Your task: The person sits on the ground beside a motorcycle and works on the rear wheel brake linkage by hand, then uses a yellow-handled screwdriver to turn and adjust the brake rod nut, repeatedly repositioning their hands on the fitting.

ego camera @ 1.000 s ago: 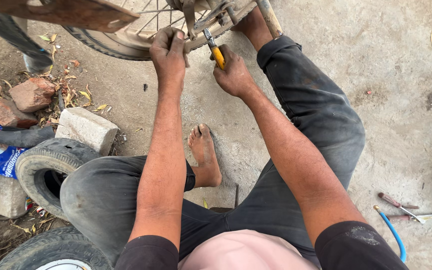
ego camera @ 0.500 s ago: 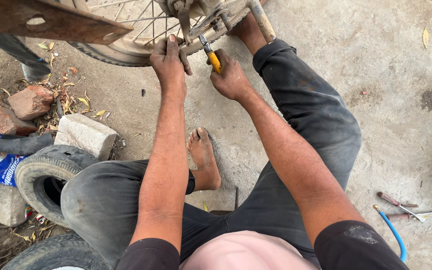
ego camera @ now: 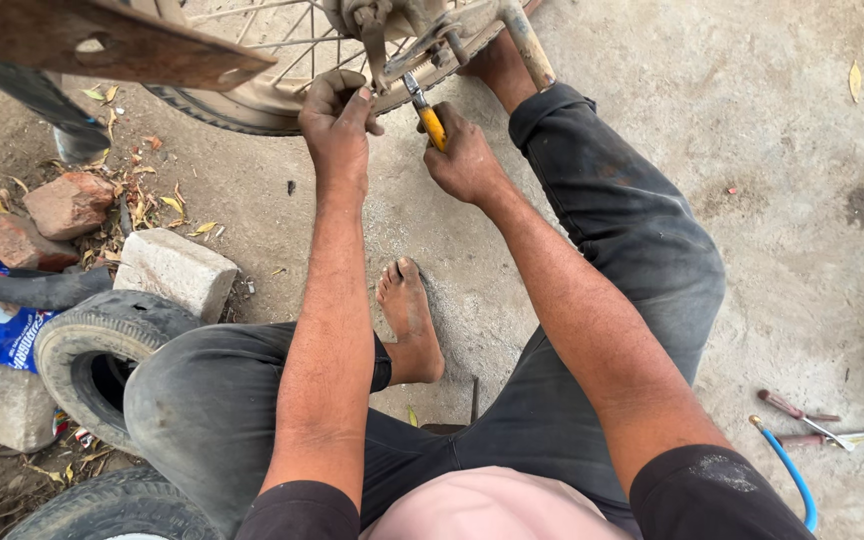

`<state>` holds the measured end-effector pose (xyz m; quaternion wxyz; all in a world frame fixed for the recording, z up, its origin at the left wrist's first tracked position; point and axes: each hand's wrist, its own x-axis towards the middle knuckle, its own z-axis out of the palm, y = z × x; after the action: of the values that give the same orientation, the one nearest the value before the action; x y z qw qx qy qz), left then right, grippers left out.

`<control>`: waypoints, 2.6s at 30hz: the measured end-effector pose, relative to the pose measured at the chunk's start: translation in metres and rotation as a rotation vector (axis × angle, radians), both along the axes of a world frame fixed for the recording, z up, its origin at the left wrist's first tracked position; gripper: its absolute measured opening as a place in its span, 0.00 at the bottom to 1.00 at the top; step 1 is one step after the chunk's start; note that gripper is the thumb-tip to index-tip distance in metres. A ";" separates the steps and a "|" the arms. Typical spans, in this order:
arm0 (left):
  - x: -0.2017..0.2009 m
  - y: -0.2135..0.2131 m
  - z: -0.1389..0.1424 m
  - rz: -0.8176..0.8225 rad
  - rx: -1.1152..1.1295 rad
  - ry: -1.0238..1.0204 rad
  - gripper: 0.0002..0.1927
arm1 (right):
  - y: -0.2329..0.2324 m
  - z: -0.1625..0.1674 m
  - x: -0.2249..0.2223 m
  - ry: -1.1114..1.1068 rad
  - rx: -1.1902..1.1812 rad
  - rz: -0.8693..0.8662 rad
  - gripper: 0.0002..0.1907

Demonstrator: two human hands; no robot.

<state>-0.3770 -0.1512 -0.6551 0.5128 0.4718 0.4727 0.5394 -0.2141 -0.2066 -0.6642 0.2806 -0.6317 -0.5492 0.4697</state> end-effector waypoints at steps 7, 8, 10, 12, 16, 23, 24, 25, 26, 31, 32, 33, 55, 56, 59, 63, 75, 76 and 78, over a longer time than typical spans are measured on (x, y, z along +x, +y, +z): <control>0.002 0.003 -0.003 0.142 -0.271 0.004 0.10 | 0.000 -0.003 0.001 -0.009 0.055 0.003 0.20; 0.000 0.003 -0.003 0.098 -0.250 0.025 0.07 | 0.000 -0.004 0.001 -0.006 0.039 0.005 0.20; -0.003 0.004 -0.005 0.047 -0.168 0.061 0.05 | 0.000 -0.006 0.001 -0.001 0.034 0.013 0.20; -0.004 0.004 -0.005 0.025 -0.049 0.088 0.04 | 0.000 -0.008 0.001 0.003 0.051 0.013 0.20; 0.002 0.001 -0.006 0.163 -0.274 0.052 0.10 | -0.001 -0.009 0.000 -0.009 0.071 0.006 0.20; -0.001 0.003 -0.006 0.052 -0.115 0.065 0.05 | 0.000 -0.012 0.001 -0.001 0.048 0.009 0.20; -0.001 0.003 -0.008 0.071 -0.109 0.045 0.07 | 0.000 -0.012 0.001 -0.008 0.054 0.012 0.20; 0.001 0.003 -0.010 0.113 -0.168 0.043 0.08 | 0.000 -0.013 0.001 -0.002 0.078 0.010 0.19; 0.001 0.003 -0.011 0.154 -0.227 0.039 0.10 | 0.000 -0.013 0.001 0.003 0.103 0.006 0.19; -0.008 0.006 -0.010 0.049 -0.220 0.069 0.05 | 0.000 -0.011 0.001 0.007 0.045 0.010 0.19; -0.008 0.005 -0.009 0.019 -0.152 0.076 0.03 | 0.000 -0.011 0.001 0.011 0.041 0.008 0.19; -0.008 0.005 -0.008 -0.013 -0.086 0.080 0.04 | 0.000 -0.011 0.001 0.015 0.035 0.006 0.19; -0.017 0.001 -0.009 -0.036 -0.346 0.127 0.19 | 0.001 -0.014 0.001 -0.005 0.070 0.012 0.19; -0.020 0.001 -0.008 -0.067 -0.268 0.187 0.16 | 0.001 -0.014 0.001 -0.002 0.067 0.015 0.19; -0.021 0.001 -0.011 -0.104 -0.030 0.383 0.18 | 0.000 -0.015 0.000 0.000 0.022 0.014 0.20; -0.009 0.002 -0.018 0.028 -0.398 0.007 0.21 | 0.001 -0.016 0.000 -0.024 0.034 0.007 0.20; -0.015 0.002 -0.028 -0.033 -0.317 0.062 0.19 | 0.000 -0.014 0.001 -0.032 0.044 0.007 0.19; -0.016 0.002 -0.029 -0.044 -0.348 0.055 0.20 | 0.000 -0.014 0.001 -0.026 0.053 0.008 0.19; -0.018 0.003 -0.029 -0.070 -0.409 0.046 0.23 | 0.000 -0.013 0.001 -0.012 0.074 0.005 0.18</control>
<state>-0.3954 -0.1480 -0.6840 0.6054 0.3860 0.5673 0.4033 -0.2133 -0.2063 -0.6777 0.2993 -0.6221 -0.5695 0.4462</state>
